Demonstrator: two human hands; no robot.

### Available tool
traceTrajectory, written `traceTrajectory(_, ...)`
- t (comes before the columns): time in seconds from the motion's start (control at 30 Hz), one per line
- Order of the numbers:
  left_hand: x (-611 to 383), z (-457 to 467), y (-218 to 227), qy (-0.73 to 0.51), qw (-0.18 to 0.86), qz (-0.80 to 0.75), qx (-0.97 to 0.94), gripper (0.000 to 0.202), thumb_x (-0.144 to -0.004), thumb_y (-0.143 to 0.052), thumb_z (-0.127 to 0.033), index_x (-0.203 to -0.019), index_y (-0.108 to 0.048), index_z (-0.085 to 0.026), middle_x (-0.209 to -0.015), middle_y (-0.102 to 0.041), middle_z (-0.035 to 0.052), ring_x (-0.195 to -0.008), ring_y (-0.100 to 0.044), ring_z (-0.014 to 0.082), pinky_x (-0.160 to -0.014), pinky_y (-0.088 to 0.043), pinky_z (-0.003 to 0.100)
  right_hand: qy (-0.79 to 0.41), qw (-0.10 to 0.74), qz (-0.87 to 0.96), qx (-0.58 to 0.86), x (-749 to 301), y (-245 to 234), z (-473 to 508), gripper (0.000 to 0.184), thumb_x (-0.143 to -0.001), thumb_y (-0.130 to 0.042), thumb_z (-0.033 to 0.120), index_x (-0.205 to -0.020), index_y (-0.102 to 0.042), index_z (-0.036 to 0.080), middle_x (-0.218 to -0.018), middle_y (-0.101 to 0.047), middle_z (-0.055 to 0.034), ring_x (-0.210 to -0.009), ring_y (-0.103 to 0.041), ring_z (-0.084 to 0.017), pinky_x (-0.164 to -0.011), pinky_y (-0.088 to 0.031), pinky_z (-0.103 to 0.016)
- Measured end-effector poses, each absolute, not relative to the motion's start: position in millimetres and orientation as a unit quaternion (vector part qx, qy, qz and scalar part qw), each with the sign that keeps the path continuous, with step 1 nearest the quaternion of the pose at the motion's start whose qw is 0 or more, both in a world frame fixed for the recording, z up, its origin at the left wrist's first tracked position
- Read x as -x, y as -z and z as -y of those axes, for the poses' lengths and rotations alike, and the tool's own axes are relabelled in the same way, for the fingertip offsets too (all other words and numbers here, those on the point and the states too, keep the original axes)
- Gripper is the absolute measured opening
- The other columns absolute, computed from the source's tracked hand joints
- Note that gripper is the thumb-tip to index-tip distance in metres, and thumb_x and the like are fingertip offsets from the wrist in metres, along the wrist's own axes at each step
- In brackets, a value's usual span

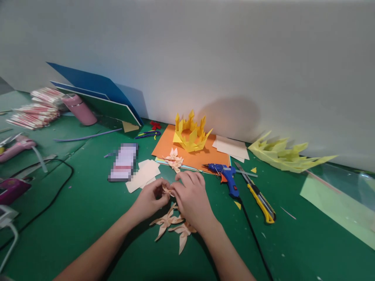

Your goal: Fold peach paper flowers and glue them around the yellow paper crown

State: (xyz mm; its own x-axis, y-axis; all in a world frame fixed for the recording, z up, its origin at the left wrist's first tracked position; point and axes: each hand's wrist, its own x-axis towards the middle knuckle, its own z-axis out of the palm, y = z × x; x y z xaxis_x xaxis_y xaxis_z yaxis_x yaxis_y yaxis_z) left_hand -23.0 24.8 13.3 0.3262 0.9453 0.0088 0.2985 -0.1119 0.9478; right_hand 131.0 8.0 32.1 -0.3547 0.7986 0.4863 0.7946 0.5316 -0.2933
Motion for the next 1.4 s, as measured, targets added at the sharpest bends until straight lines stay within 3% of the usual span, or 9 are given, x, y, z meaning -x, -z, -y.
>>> traceTrajectory(0.3, 18.7, -23.4, -12.1, -0.358, 0.434, -0.477, -0.676, 0.006, -0.068, -0.047, -0.019, -0.072, -0.044, -0.021, -0.067, -0.047, -0.0044, -0.063, -0.045, 0.0123, -0.061, -0.037, 0.025, -0.05, 0.308, 0.802, 0.509, -128.2, -35.0, -8.9, 0.011, -0.082, -0.054, 0.016, -0.075, -0.061, 0.021, -0.093, -0.059, -0.0052, -0.094, -0.049, -0.022, -0.084, -0.032, -0.038)
traceTrajectory(0.63, 19.8, -26.2, -9.3, -0.38, 0.483, -0.443, -0.653, 0.006, -0.074, -0.05, -0.024, -0.07, -0.046, -0.02, -0.067, -0.048, -0.004, -0.063, -0.044, 0.0116, -0.06, -0.037, 0.025, -0.069, 0.332, 0.788, 0.513, -131.2, -35.5, -5.0, 0.014, -0.084, -0.052, 0.018, -0.076, -0.063, 0.021, -0.093, -0.06, -0.0058, -0.095, -0.052, -0.023, -0.085, -0.034, -0.041)
traceTrajectory(0.83, 20.3, -26.4, -15.8, -0.41, 0.575, -0.439, -0.556, 0.02, -0.071, -0.061, -0.034, -0.075, -0.048, -0.019, -0.068, -0.046, -0.0048, -0.061, -0.043, 0.0092, -0.058, -0.036, 0.022, -0.067, 0.414, 0.725, 0.546, -151.4, -35.4, -6.0, 0.022, -0.091, -0.042, 0.03, -0.106, -0.055, 0.021, -0.105, -0.06, -0.0095, -0.103, -0.053, -0.023, -0.089, -0.039, -0.039)
traceTrajectory(0.9, 21.6, -26.9, -18.2, -0.407, 0.62, -0.437, -0.509, 0.029, -0.068, -0.066, -0.039, -0.079, -0.048, -0.019, -0.067, -0.047, -0.0054, -0.059, -0.043, 0.0084, -0.056, -0.035, 0.021, -0.023, 0.42, 0.687, 0.592, -172.4, -31.5, -7.6, 0.024, -0.09, -0.041, 0.033, -0.106, -0.054, 0.021, -0.103, -0.06, -0.0109, -0.1, -0.054, -0.026, -0.088, -0.04, -0.042)
traceTrajectory(1.0, 23.2, -28.0, -18.8, -0.411, 0.656, -0.436, -0.459, 0.038, -0.064, -0.071, -0.045, -0.081, -0.048, -0.02, -0.066, -0.051, -0.0053, -0.058, -0.046, 0.0081, -0.054, -0.034, 0.02, 0.04, 0.354, 0.631, 0.689, -210.1, -18.4, -8.1, 0.034, -0.086, -0.043, 0.042, -0.103, -0.055, 0.016, -0.097, -0.061, -0.0151, -0.094, -0.054, -0.03, -0.084, -0.041, -0.047)
traceTrajectory(1.13, 23.6, -29.7, -15.9, -0.425, 0.671, -0.429, -0.431, 0.041, -0.061, -0.074, -0.045, -0.082, -0.048, -0.02, -0.065, -0.054, -0.0054, -0.056, -0.046, 0.0067, -0.052, -0.033, 0.019, -0.013, 0.272, 0.566, 0.778, -243.8, 4.4, -6.1, 0.045, -0.078, -0.046, 0.05, -0.099, -0.057, 0.012, -0.089, -0.063, -0.0176, -0.081, -0.059, -0.031, -0.074, -0.046, -0.044)
traceTrajectory(1.27, 23.4, -30.4, -13.7, -0.43, 0.678, -0.418, -0.425, 0.04, -0.061, -0.076, -0.041, -0.082, -0.049, -0.019, -0.07, -0.059, -0.0038, -0.061, -0.052, 0.007, -0.057, -0.038, 0.019, -0.062, 0.242, 0.545, 0.8, -250.0, 13.8, -10.8, 0.044, -0.074, -0.051, 0.05, -0.096, -0.061, 0.014, -0.088, -0.067, -0.016, -0.079, -0.063, -0.03, -0.07, -0.047, -0.04)
traceTrajectory(1.4, 24.0, -30.7, -11.3, -0.431, 0.679, -0.41, -0.43, 0.041, -0.062, -0.074, -0.042, -0.084, -0.049, -0.019, -0.086, -0.066, 0.0013, -0.068, -0.057, 0.0084, -0.064, -0.043, 0.022, -0.098, 0.233, 0.536, 0.805, -251.5, 6.2, -18.2, 0.029, -0.062, -0.06, 0.04, -0.081, -0.065, 0.018, -0.078, -0.07, -0.012, -0.073, -0.063, -0.03, -0.067, -0.046, -0.038)
